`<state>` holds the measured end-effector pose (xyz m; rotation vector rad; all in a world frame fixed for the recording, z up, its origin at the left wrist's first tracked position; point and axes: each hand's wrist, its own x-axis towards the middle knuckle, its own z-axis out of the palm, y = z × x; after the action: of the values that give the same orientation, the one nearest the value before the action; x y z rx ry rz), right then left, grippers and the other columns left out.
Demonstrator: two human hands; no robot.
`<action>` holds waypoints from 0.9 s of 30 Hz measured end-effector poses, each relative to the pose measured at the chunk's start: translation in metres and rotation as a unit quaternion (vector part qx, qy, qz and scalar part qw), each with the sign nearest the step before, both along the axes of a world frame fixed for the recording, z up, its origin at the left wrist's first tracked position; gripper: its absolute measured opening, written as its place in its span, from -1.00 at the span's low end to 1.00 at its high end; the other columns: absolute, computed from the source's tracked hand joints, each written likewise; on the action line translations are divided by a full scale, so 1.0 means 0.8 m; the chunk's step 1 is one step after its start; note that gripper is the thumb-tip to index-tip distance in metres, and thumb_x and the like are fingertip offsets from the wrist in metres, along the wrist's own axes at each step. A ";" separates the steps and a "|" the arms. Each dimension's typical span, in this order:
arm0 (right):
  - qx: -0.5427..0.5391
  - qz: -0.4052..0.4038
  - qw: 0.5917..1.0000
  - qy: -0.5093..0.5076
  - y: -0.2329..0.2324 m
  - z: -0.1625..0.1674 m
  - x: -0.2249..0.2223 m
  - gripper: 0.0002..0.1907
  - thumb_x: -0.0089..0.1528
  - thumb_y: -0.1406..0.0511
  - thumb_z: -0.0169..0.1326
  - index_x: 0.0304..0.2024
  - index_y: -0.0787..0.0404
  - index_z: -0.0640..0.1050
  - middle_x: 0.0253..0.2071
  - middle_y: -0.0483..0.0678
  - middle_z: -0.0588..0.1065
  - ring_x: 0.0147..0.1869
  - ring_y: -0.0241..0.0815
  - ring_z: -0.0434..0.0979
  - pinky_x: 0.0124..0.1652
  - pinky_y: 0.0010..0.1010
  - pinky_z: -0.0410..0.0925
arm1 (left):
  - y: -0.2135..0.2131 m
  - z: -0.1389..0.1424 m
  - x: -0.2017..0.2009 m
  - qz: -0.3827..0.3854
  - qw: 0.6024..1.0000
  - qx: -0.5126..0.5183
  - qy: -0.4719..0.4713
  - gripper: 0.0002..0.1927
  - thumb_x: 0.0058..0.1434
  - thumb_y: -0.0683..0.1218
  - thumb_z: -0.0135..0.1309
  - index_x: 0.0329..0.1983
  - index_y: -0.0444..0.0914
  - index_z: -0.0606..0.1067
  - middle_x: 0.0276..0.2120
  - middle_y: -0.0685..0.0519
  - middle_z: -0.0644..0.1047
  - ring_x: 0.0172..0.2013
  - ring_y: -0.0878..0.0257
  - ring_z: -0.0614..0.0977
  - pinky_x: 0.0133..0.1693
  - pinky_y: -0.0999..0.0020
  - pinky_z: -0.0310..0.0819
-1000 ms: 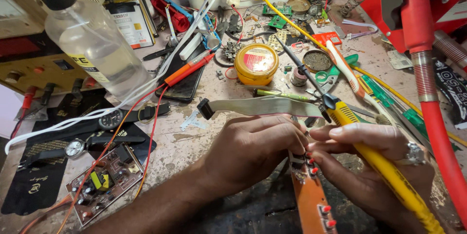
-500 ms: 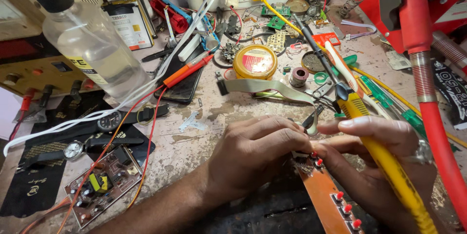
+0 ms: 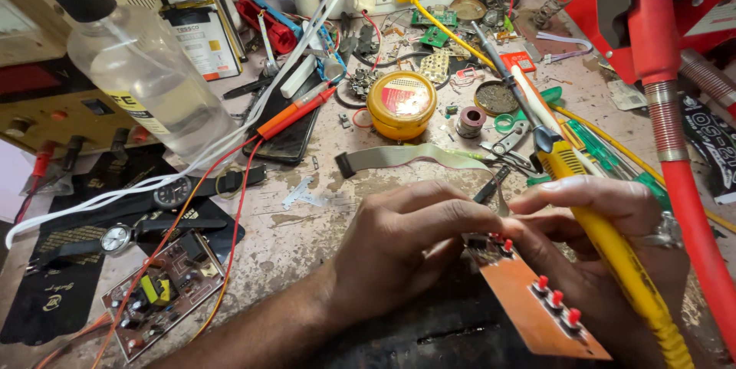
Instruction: The person holds a green circuit board in one hand and a soldering iron in the other, soldering along the board's edge and touching components on it. They set the board down, handle a small component and wire with both hands, then pick up the iron again and continue working on small parts at the bench.
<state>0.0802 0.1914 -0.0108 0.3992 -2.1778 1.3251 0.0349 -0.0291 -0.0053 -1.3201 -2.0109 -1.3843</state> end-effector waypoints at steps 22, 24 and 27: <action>-0.010 0.019 0.999 0.041 -0.001 0.001 -0.006 -0.63 0.37 0.49 0.05 0.20 0.31 0.30 -0.05 0.14 0.57 0.00 -0.07 0.69 0.03 -0.31 0.59 | -0.005 -0.012 -0.063 0.010 0.914 0.129 -0.384 -0.71 0.12 -0.22 0.30 -0.10 -0.34 0.55 -0.26 0.01 0.68 -0.27 0.37 0.71 -0.21 0.43 0.69; -0.064 0.026 0.997 0.026 0.006 -0.002 -0.006 -0.64 0.41 0.39 -0.01 0.23 0.32 0.30 -0.08 0.13 0.58 -0.03 -0.07 0.67 0.03 -0.28 0.58 | -0.003 -0.018 -0.070 0.043 0.904 0.126 -0.407 -0.70 0.08 -0.21 0.31 -0.11 -0.33 0.54 -0.28 0.03 0.69 -0.30 0.38 0.71 -0.24 0.45 0.70; -0.113 0.020 0.993 0.038 0.026 -0.009 -0.005 -0.56 0.43 0.23 -0.04 0.28 0.32 0.27 -0.14 0.10 0.56 -0.13 -0.12 0.65 -0.07 -0.31 0.56 | -0.009 -0.025 -0.077 0.039 0.908 0.134 -0.394 -0.72 0.10 -0.22 0.32 -0.13 -0.34 0.53 -0.28 0.03 0.68 -0.30 0.39 0.71 -0.23 0.47 0.68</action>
<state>0.0763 0.2118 -0.0178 0.3983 -1.9415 1.5339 -0.0265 -0.0364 -0.0252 -0.5755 -2.1553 -2.3053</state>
